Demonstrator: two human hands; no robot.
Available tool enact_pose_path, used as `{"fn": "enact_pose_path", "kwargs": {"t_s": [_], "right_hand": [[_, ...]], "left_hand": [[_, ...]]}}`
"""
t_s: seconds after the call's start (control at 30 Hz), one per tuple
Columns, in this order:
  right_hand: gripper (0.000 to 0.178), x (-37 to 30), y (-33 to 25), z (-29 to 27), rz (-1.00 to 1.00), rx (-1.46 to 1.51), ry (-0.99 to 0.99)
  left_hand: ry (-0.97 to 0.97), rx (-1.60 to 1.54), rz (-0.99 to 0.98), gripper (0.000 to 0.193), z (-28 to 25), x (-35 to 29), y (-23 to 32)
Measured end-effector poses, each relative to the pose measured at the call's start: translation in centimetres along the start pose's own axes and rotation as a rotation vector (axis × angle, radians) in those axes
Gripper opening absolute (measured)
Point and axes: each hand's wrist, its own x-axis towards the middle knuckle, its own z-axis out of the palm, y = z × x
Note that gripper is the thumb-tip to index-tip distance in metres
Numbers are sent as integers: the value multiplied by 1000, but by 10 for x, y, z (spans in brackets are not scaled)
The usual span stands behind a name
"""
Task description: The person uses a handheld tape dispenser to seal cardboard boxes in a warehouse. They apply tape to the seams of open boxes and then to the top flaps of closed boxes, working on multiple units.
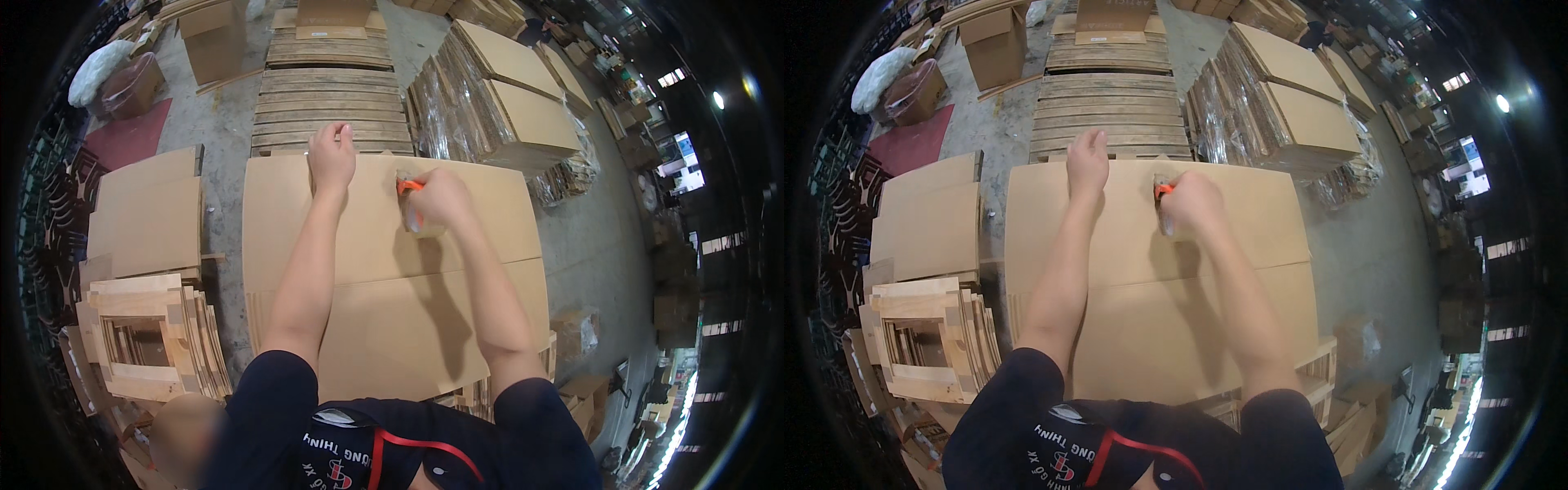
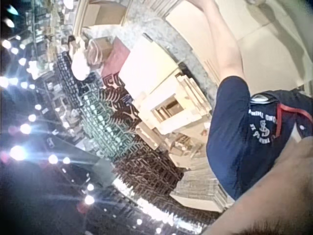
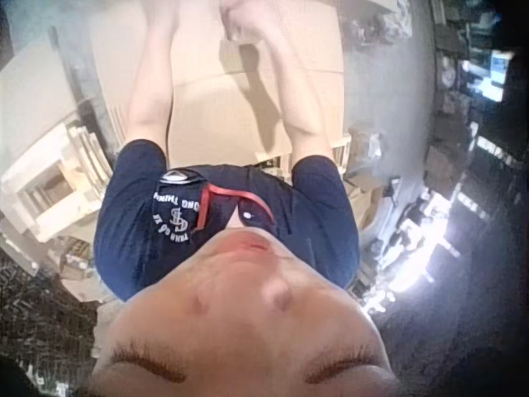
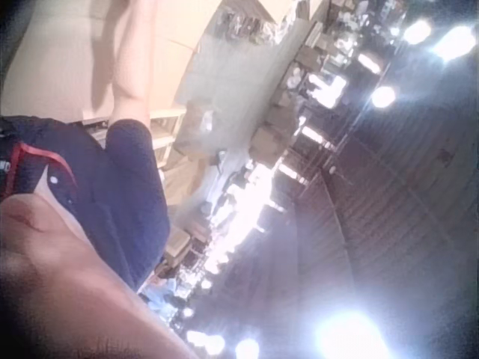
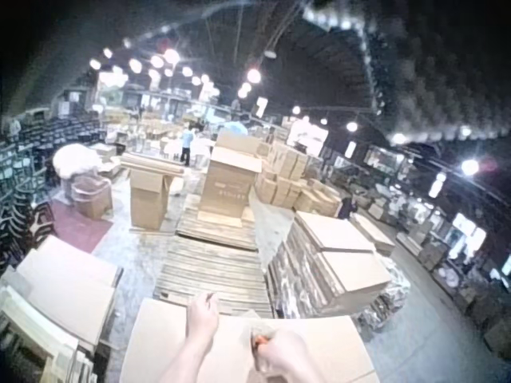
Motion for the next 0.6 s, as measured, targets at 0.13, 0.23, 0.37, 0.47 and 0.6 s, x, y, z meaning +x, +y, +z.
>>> {"fn": "enact_pose_path", "kwargs": {"t_s": [0.13,0.23,0.37,0.47,0.6], "right_hand": [[24,5,-11,26,99,-44,-55],[24,15,-16,20,111,-40,-131],[25,33,-7,16,113,-53,-125],[27,26,-19,12,103,-88,-131],[31,-14,-1,20,73,-4,10]], "left_hand": [[-69,-103,170,30,-1,-2,-2],[-370,-279,301,35,8,-12,7],[-607,-342,246,40,22,-21,16],[-606,-384,153,46,15,-19,8],[-757,-317,-28,52,12,-35,21]]}}
